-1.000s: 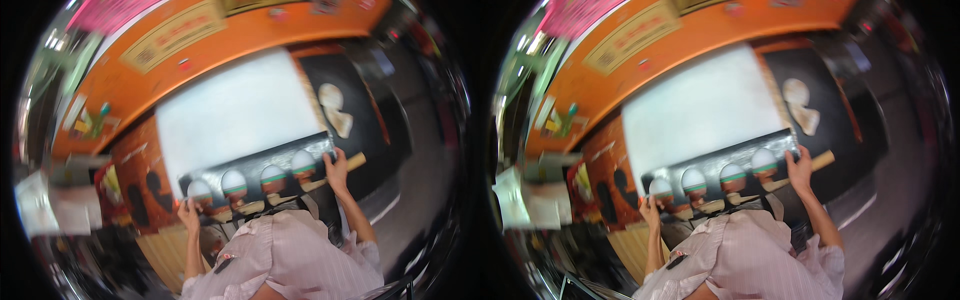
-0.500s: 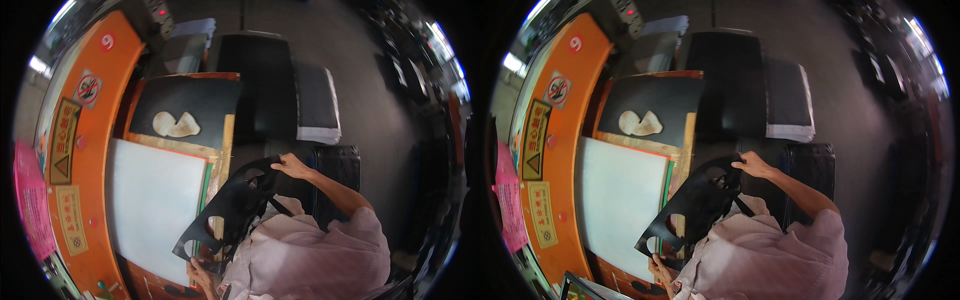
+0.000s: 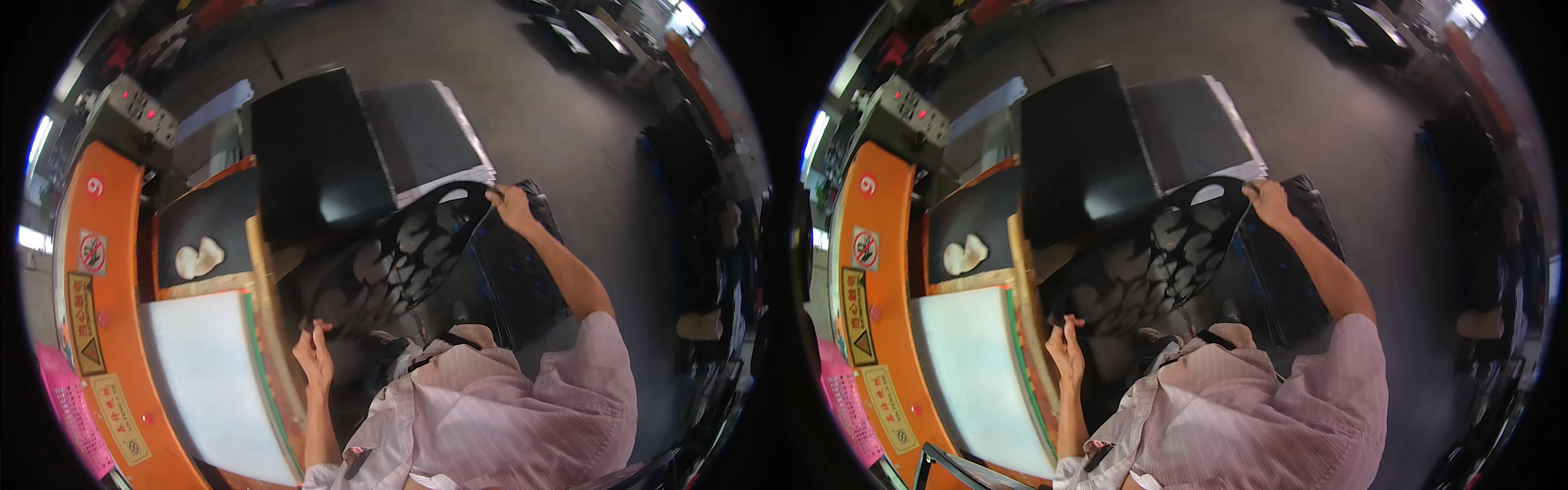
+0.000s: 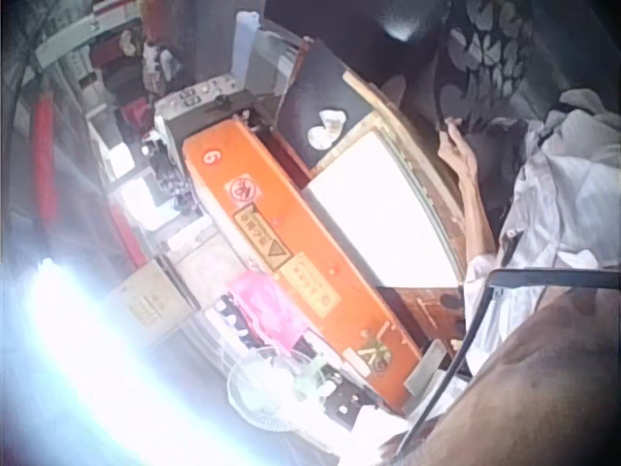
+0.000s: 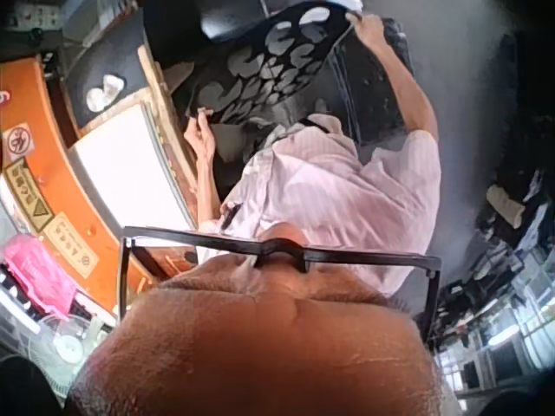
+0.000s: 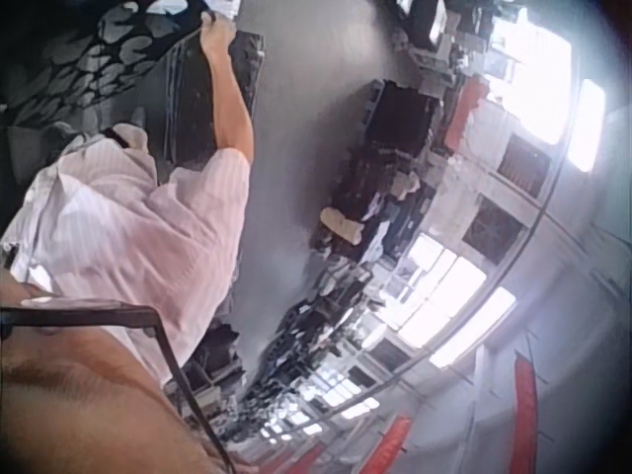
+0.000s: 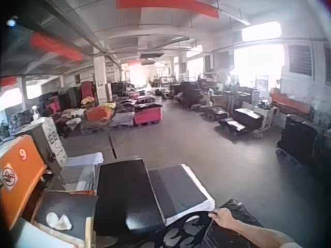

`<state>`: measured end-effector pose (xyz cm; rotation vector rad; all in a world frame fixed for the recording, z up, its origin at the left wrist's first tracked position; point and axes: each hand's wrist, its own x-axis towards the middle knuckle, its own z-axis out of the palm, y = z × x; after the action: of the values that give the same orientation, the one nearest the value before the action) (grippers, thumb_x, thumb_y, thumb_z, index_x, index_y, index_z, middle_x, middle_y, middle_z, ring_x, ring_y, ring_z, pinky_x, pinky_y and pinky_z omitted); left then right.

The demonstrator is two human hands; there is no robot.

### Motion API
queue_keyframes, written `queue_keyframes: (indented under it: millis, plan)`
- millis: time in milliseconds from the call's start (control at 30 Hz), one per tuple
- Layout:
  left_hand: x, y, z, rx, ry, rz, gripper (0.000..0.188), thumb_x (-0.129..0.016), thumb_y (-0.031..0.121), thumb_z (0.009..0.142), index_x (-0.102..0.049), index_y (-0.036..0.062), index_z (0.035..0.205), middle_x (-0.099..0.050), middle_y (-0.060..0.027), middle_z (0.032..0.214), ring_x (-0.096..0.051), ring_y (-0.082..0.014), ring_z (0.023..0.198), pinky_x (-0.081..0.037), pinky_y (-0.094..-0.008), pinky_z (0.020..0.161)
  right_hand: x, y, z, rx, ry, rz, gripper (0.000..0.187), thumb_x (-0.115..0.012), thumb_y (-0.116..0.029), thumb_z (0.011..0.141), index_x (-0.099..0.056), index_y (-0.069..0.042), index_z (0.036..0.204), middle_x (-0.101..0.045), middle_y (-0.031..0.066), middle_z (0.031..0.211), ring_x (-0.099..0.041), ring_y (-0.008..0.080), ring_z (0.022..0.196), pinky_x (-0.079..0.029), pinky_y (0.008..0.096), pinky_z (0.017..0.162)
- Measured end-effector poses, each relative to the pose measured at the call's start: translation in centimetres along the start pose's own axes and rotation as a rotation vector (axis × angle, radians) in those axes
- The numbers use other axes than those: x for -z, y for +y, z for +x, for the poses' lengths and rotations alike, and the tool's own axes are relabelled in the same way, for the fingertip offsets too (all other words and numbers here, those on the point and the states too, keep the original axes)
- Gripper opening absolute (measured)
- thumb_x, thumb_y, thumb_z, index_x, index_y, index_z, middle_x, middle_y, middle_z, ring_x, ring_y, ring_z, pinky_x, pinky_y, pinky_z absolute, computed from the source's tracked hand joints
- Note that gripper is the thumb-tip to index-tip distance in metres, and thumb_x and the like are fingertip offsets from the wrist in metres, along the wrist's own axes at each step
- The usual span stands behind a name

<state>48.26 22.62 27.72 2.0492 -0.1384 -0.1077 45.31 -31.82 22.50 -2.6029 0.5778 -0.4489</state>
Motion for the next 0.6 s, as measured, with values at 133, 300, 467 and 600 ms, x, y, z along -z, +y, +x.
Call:
queue_keyframes:
  millis: [133, 300, 467, 600]
  plan:
    - [-9.2, 3.8, 0.9, -0.138, -0.153, -0.124, 0.027, -0.057, 0.021, 0.110, -0.071, -0.0017, 0.114, -0.077, -0.0089, 0.094, -0.065, -0.0100, 0.087, -0.051, -0.0282, 0.080, 10.8, 7.4, -1.3, -0.099, 0.139, 0.104, 0.032, -0.068, -0.029, 0.098, -0.077, -0.002, 0.113, -0.074, 0.0248, 0.102, -0.072, 0.0400, 0.095, -0.054, 0.0477, 0.085]
    - [-18.0, 8.2, -3.6, -0.673, -0.509, 0.027, 0.024, -0.060, 0.003, 0.093, -0.072, -0.0023, 0.113, -0.076, -0.0197, 0.108, -0.076, -0.0294, 0.097, -0.059, -0.0370, 0.091, 24.3, 19.6, -10.2, -0.170, 0.341, 0.148, 0.023, -0.072, -0.009, 0.095, -0.075, 0.000, 0.117, -0.077, 0.0148, 0.109, -0.072, 0.0230, 0.093, -0.054, 0.0296, 0.089]
    - [-28.9, 8.8, -9.6, -0.737, -1.136, 0.071, 0.047, -0.063, -0.002, 0.089, -0.065, 0.0036, 0.136, -0.066, -0.0174, 0.140, -0.065, -0.0362, 0.126, -0.056, -0.0411, 0.103, 30.3, 36.3, -26.8, -0.337, 0.338, -0.185, 0.030, -0.068, 0.006, 0.085, -0.075, -0.001, 0.113, -0.075, 0.0156, 0.120, -0.071, 0.0322, 0.111, -0.054, 0.0369, 0.098]
    - [-33.4, 6.1, -10.8, -0.493, -1.235, 0.289, 0.054, -0.067, 0.029, 0.099, -0.057, 0.0022, 0.144, -0.064, -0.0208, 0.142, -0.064, -0.0376, 0.127, -0.054, -0.0435, 0.103, 23.0, 43.2, -41.4, -0.777, -0.256, -0.705, 0.050, -0.081, -0.007, 0.073, -0.068, -0.010, 0.121, -0.064, 0.0165, 0.131, -0.058, 0.0387, 0.125, -0.050, 0.0498, 0.104]
